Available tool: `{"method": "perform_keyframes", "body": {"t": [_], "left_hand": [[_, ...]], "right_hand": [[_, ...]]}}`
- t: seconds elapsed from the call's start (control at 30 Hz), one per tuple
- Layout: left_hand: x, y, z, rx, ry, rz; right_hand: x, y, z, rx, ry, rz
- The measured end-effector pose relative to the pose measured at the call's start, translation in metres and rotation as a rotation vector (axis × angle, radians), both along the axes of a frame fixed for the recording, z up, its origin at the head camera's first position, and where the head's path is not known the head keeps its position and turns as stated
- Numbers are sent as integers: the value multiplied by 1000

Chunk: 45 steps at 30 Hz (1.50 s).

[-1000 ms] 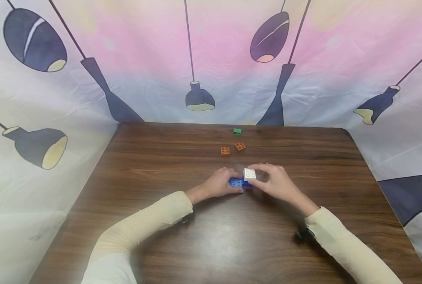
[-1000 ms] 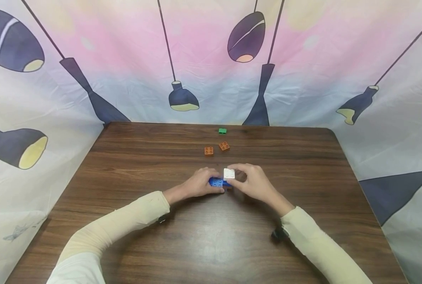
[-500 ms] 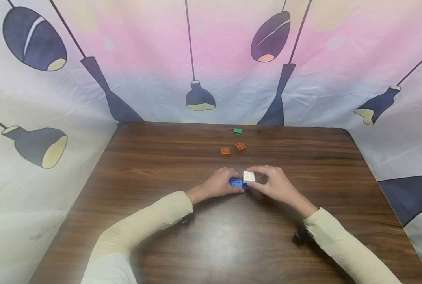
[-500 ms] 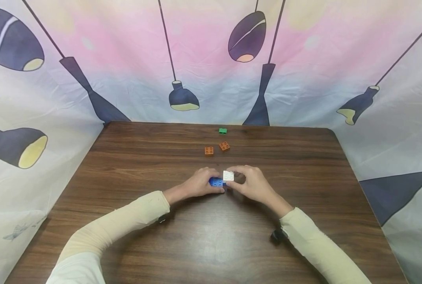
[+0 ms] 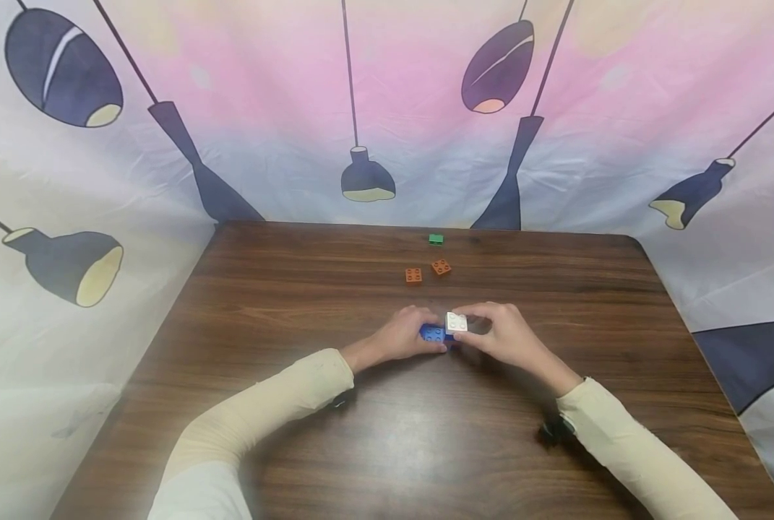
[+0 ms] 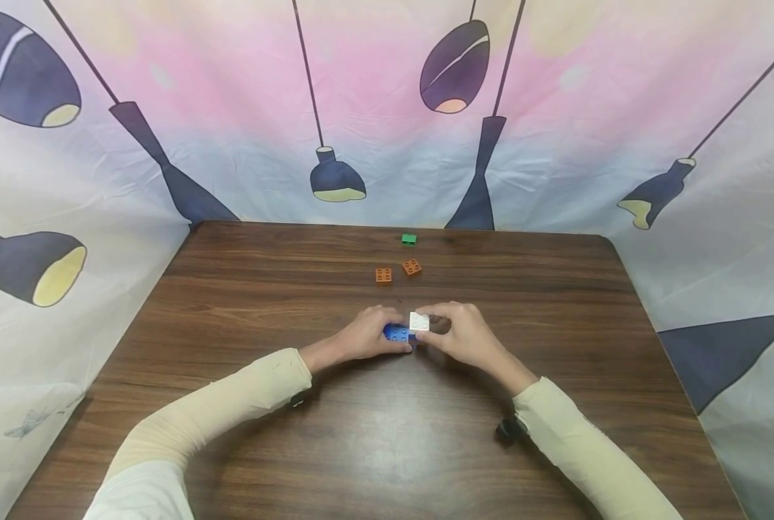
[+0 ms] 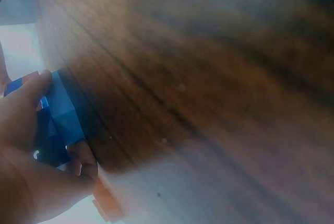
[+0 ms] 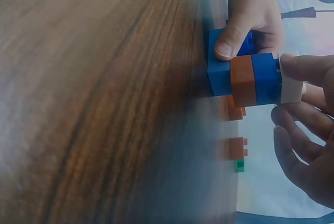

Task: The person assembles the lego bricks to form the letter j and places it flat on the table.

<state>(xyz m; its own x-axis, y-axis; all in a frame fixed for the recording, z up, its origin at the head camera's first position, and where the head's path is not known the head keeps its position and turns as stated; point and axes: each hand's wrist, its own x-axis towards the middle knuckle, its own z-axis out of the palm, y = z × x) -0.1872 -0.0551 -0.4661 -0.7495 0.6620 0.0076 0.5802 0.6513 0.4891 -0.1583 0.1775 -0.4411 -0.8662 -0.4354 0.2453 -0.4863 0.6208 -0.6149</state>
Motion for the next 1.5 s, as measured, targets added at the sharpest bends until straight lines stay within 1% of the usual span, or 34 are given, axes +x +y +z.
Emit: {"method": "perform_keyframes", "body": {"t": [0.3, 0.47, 0.67, 0.8, 0.9, 1.0, 1.17, 1.33, 1.5], "left_hand": [[0, -1, 0, -4, 8, -8], [0, 0, 0, -5, 10, -6], [0, 1, -1, -9, 8, -12], [0, 0, 0, -20, 11, -13], [-1, 0, 0, -18, 12, -11], [-1, 0, 1, -12, 10, -6], [-1, 0, 0, -14, 20, -8], [-1, 0, -1, -10, 22, -4], [-2, 0, 0, -3, 31, -9]], "right_hand": [[-1, -2, 4, 43, 25, 23], [-1, -2, 3, 51, 30, 13], [1, -1, -1, 56, 72, 10], [1, -2, -1, 65, 98, 19], [-1, -2, 2, 85, 101, 17], [-3, -3, 4, 102, 89, 21], [-5, -3, 5, 115, 47, 28], [-6, -3, 6, 103, 6, 27], [-6, -2, 5, 64, -49, 20]]}}
